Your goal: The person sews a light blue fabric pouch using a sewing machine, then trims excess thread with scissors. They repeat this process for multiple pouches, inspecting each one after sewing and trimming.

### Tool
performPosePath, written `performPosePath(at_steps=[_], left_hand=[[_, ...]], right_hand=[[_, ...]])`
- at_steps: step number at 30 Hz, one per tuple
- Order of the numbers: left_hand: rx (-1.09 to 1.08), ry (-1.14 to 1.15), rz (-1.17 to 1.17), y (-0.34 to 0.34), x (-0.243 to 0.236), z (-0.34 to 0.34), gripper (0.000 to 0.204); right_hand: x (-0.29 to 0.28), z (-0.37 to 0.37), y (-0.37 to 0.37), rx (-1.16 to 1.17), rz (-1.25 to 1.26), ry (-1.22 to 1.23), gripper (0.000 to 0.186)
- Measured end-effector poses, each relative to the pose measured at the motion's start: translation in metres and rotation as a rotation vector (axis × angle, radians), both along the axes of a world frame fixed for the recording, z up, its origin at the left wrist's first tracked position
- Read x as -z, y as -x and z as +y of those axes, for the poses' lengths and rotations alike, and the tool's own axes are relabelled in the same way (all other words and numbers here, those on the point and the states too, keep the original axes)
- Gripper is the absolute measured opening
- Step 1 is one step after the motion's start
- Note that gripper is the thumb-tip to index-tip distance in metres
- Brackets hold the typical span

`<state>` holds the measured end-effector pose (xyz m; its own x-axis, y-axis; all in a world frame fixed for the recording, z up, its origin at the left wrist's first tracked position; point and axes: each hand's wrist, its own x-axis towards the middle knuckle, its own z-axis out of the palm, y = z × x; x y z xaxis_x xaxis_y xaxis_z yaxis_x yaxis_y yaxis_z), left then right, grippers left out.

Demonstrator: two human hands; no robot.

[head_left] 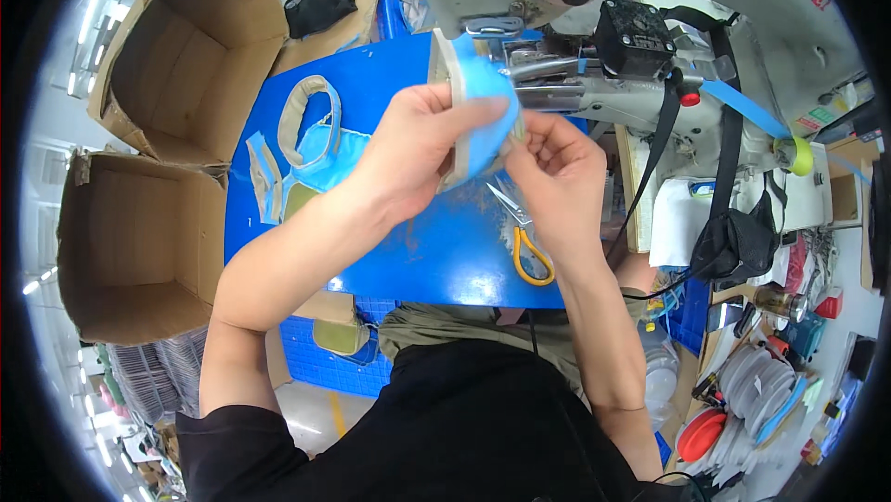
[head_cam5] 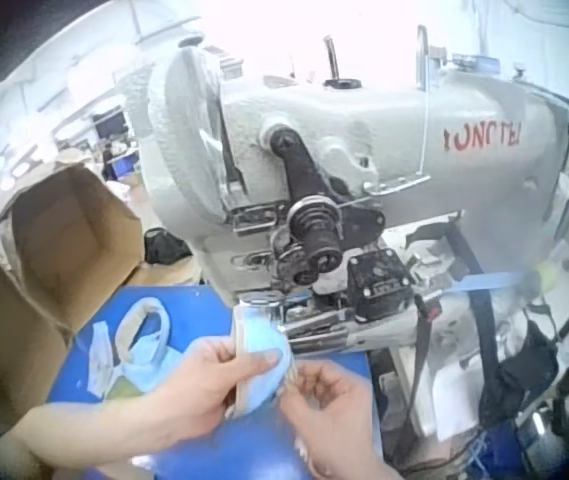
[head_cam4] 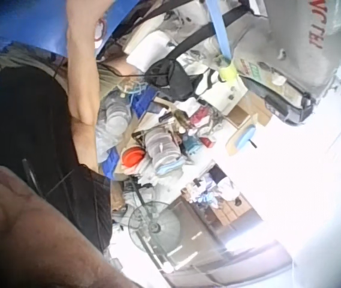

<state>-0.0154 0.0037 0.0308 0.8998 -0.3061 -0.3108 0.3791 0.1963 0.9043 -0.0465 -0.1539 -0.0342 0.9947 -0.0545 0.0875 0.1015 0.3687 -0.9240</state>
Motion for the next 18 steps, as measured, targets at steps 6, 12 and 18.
performPosePath(at_steps=[6,12,18], left_hand=[[-0.064,-0.154,-0.208,0.002,0.002,-0.002,0.019],[-0.032,-0.205,-0.337,0.006,0.013,0.016,0.019],[-0.038,0.034,0.003,0.005,0.003,0.01,0.02]], right_hand=[[0.001,-0.006,-0.013,-0.009,-0.015,0.102,0.016],[-0.001,-0.005,-0.007,0.113,-0.127,0.339,0.022],[0.004,-0.006,-0.007,0.201,-0.246,0.448,0.022]])
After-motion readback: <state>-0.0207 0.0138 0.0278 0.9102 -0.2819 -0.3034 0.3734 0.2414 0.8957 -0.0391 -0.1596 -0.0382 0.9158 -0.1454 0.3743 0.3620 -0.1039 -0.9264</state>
